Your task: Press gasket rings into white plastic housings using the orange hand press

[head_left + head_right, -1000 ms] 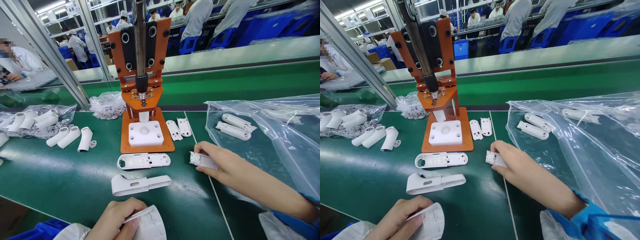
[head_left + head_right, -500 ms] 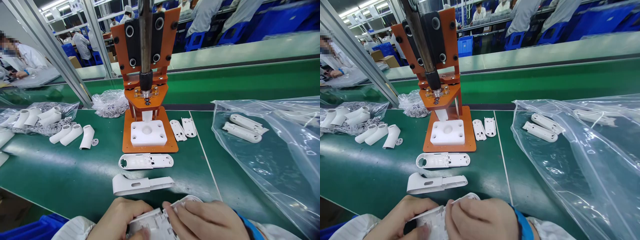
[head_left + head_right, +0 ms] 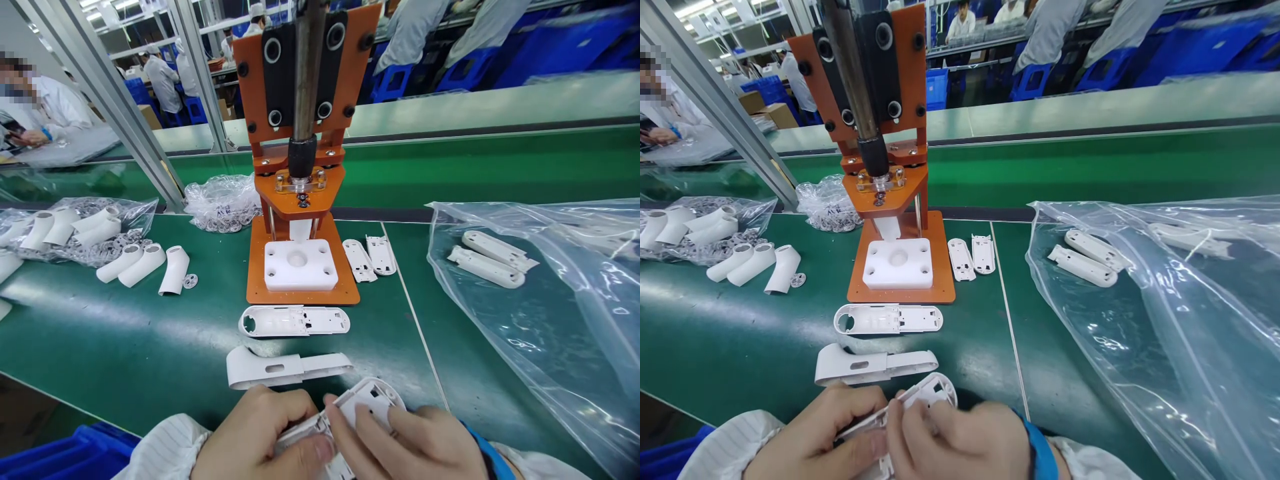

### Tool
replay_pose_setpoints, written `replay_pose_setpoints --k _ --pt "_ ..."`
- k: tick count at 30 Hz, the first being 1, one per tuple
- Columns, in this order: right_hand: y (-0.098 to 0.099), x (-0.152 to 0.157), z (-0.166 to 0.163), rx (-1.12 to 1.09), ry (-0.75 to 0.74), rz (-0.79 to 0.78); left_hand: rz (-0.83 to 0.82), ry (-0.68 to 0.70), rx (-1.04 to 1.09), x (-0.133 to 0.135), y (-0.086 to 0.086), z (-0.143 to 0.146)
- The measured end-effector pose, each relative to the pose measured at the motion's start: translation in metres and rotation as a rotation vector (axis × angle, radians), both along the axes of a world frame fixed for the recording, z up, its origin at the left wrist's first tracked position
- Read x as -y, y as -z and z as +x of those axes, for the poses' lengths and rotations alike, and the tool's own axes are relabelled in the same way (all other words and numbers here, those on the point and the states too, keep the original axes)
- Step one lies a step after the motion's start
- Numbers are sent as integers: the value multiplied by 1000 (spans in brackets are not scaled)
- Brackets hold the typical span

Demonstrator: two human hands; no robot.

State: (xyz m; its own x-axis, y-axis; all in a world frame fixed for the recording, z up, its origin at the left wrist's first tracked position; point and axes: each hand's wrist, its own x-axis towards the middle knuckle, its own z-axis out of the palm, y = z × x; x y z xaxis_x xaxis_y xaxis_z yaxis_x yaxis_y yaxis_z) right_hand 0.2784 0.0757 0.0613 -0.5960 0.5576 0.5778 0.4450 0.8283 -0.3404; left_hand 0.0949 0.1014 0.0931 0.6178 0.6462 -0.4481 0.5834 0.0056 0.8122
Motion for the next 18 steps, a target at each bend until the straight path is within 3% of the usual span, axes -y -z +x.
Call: replay_pose_setpoints --k 3,6,9,12,15,18 --pt "-4 -14 4 -77 -54 -75 45 -35 -53 -4 -1 -2" --pt "-10 -22 7 -337 -53 -293 17 -50 -119 -9 -3 -5" --pt "-12 -22 6 -459 158 -552 1 -82 -164 -10 -4 -5" --pt "-11 -20 4 -382 373 -850 10 -100 -183 -7 -5 -1" --pt "-12 -17 4 -338 444 -1042 9 -103 -153 -5 -5 2" --pt "-15 -14 5 -427 454 -1112 -62 -25 -105 -6 -4 1"
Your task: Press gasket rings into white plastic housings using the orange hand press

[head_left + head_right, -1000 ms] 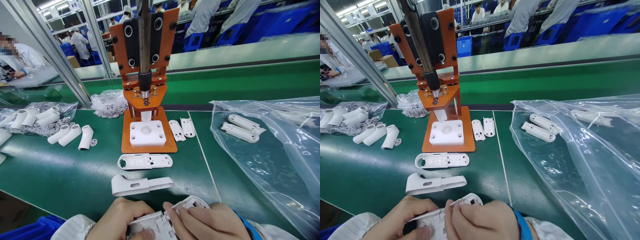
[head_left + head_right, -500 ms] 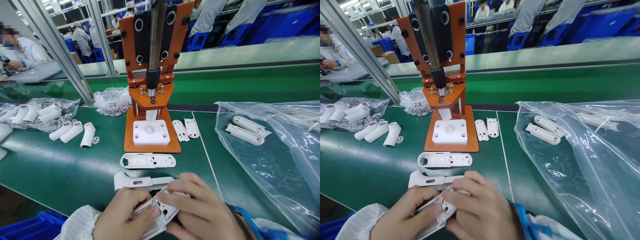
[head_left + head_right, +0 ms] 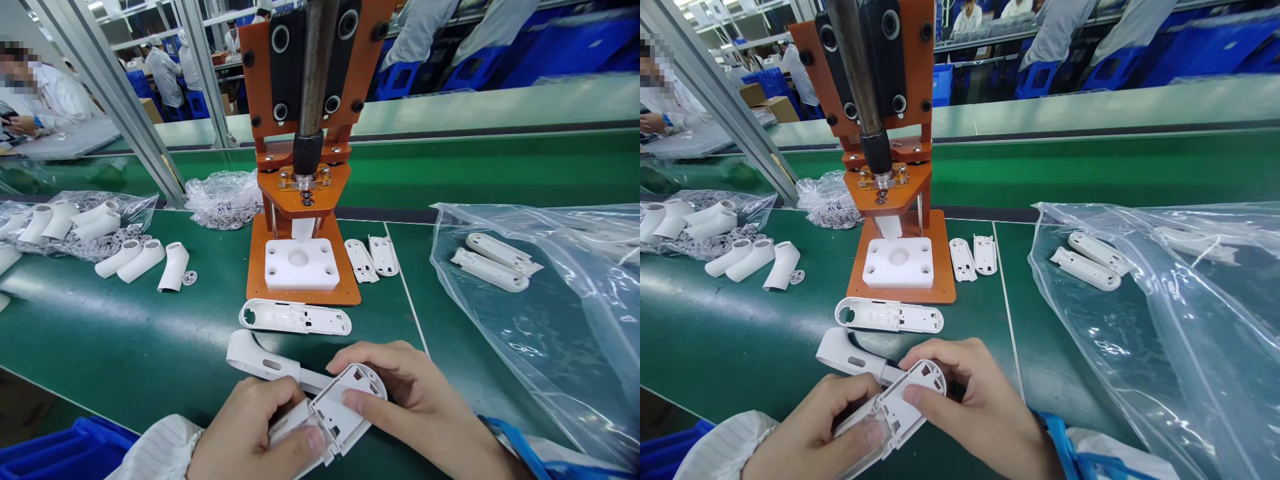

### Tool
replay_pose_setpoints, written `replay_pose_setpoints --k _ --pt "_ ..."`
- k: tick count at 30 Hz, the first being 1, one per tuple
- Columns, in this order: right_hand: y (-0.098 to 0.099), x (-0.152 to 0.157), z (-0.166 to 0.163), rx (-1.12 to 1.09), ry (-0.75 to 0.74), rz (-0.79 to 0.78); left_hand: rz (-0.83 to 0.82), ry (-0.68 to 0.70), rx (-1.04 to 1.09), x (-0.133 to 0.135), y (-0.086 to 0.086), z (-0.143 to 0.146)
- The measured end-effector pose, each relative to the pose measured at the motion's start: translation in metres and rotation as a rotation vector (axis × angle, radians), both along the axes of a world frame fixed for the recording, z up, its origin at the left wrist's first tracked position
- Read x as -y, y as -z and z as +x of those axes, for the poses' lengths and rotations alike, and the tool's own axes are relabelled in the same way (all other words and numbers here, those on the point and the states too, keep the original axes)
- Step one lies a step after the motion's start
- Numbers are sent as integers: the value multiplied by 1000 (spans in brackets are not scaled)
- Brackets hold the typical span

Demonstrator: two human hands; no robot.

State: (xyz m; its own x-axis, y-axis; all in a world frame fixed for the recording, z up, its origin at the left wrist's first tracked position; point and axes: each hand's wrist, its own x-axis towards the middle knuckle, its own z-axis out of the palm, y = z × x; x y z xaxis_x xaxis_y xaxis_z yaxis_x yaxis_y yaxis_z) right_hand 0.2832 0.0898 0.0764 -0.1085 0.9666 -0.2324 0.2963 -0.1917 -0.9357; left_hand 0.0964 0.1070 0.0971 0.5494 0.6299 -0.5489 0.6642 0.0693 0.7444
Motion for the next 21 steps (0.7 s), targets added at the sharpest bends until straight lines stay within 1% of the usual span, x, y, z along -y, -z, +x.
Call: replay_pose_setpoints --k 2,4,5,7,9,11,13,15,18,20,21 --pt "-2 1 -1 -36 30 50 -49 7 32 -1 1 0" --pt "-2 1 -2 -55 57 160 -61 -23 50 -3 0 0" --pt "-2 1 -2 -69 53 229 -65 -15 50 -4 -1 0" --pt "-1 0 1 -92 -12 372 -79 44 39 -6 -2 -1" --pt "0 -2 7 -132 -48 468 -76 129 28 -7 -2 -3" --pt "0 -3 15 -217 -6 473 -37 193 30 -7 0 -6" --pt "-1 -3 19 -320 29 438 24 204 24 -6 3 -8" --pt "-4 -3 18 -352 -14 428 65 178 31 -5 4 -9" --pt "-7 -2 8 -241 -74 441 24 184 111 -4 3 -7" --pt "-8 -1 3 -163 -90 400 -36 188 147 -5 2 -5" --pt "-8 -1 1 -161 -87 355 -68 180 146 -5 1 -4"
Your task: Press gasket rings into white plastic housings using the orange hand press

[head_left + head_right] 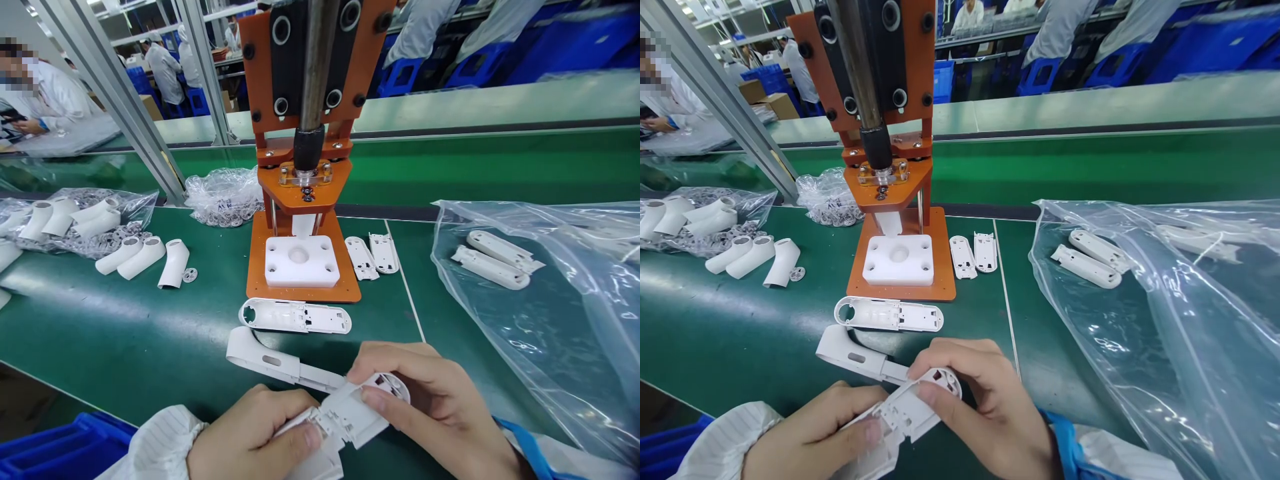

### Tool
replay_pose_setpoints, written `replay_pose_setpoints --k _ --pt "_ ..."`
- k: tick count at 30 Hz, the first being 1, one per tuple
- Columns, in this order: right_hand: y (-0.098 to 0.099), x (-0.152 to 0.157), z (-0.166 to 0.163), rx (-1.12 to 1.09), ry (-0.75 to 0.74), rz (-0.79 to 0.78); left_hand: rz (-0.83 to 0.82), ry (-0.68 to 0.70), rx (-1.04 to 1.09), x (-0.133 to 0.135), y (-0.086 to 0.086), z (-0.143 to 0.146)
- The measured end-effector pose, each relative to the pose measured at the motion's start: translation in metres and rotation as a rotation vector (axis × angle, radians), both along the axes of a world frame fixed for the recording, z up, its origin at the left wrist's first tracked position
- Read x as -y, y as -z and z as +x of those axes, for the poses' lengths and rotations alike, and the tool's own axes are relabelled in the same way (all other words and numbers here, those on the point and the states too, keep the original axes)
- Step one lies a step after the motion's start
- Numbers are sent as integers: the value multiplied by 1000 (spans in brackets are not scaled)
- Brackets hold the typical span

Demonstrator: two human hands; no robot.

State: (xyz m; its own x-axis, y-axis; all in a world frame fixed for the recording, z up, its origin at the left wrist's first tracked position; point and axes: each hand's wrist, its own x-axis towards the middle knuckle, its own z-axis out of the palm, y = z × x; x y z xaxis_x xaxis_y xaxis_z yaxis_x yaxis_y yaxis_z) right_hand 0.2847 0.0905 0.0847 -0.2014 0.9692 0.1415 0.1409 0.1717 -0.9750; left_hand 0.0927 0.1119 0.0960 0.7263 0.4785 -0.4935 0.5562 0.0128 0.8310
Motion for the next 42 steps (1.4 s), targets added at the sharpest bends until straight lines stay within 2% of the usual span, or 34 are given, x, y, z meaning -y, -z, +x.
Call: replay_pose_setpoints --k 5,8,11,17,20,23,29,33,39,42 --pt "3 4 0 -282 57 -259 -153 -66 -8 0 -3 1" --pt "3 4 -3 -208 56 -269 -222 -160 15 3 -3 -3" --pt "4 3 -5 -81 16 -247 -210 -269 68 6 1 -5" --pt "12 -1 -1 -113 -42 -171 -164 -192 253 3 5 0" --pt "12 -3 0 -168 -46 -240 -143 -236 219 3 4 2" --pt "10 -4 0 -214 -40 -318 -90 -223 182 3 4 3" --pt "14 -1 1 -280 -50 -225 58 -183 162 2 3 4" --pt "13 -1 0 -346 -60 -335 47 -180 193 2 1 5" --pt "12 0 -4 -505 61 -628 114 -149 138 1 0 4" --pt "18 -1 -1 -572 64 -589 99 -141 113 0 1 3"
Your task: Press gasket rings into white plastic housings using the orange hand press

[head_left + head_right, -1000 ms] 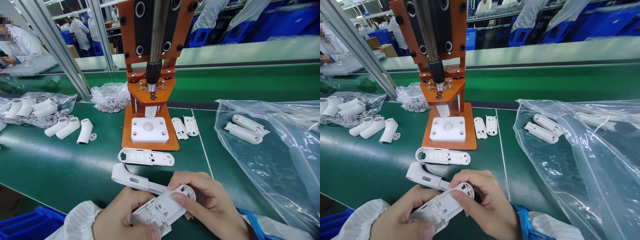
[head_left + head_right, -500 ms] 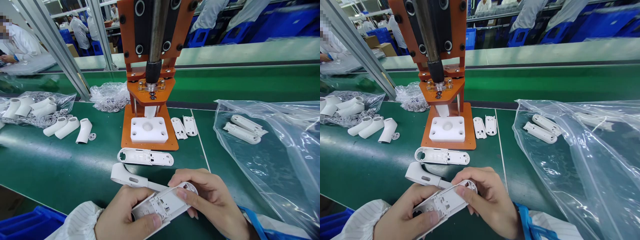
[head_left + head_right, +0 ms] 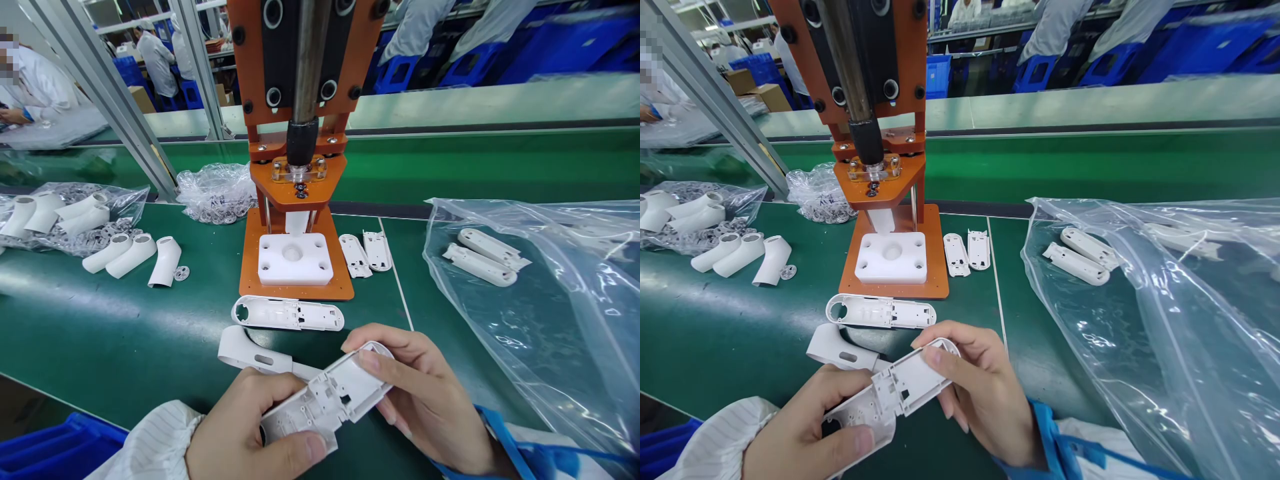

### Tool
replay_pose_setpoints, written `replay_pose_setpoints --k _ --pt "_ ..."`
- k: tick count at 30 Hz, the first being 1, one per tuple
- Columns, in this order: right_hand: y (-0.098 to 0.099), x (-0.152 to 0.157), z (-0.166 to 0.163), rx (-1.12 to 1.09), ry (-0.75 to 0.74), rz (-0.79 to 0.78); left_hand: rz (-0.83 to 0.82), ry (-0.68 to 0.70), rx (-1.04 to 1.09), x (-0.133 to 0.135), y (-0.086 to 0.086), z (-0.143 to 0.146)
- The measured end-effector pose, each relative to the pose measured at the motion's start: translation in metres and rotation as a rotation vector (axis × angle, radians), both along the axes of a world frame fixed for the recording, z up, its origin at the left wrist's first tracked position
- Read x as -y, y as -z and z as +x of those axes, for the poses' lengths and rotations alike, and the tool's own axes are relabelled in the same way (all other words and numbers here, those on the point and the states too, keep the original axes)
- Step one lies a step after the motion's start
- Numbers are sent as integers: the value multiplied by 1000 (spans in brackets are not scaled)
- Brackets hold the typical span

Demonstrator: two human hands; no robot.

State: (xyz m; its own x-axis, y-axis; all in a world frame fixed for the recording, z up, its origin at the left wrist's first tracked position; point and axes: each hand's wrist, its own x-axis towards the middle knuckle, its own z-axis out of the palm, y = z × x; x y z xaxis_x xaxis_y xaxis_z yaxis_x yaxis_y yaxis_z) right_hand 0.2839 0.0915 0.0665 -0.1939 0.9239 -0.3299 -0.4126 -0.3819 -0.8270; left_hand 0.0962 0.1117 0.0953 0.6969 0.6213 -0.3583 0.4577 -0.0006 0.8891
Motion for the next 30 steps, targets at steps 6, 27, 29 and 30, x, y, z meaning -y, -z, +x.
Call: replay_pose_setpoints --k 6,27,29,30 --pt "3 -1 2 138 -93 189 18 13 33 -1 2 0" --pt "-3 4 -3 455 -43 515 37 -94 68 4 16 3" --pt "-3 2 -3 340 -47 451 24 -97 55 5 15 2" --pt "-3 2 -2 282 -55 395 21 -104 51 5 15 3"
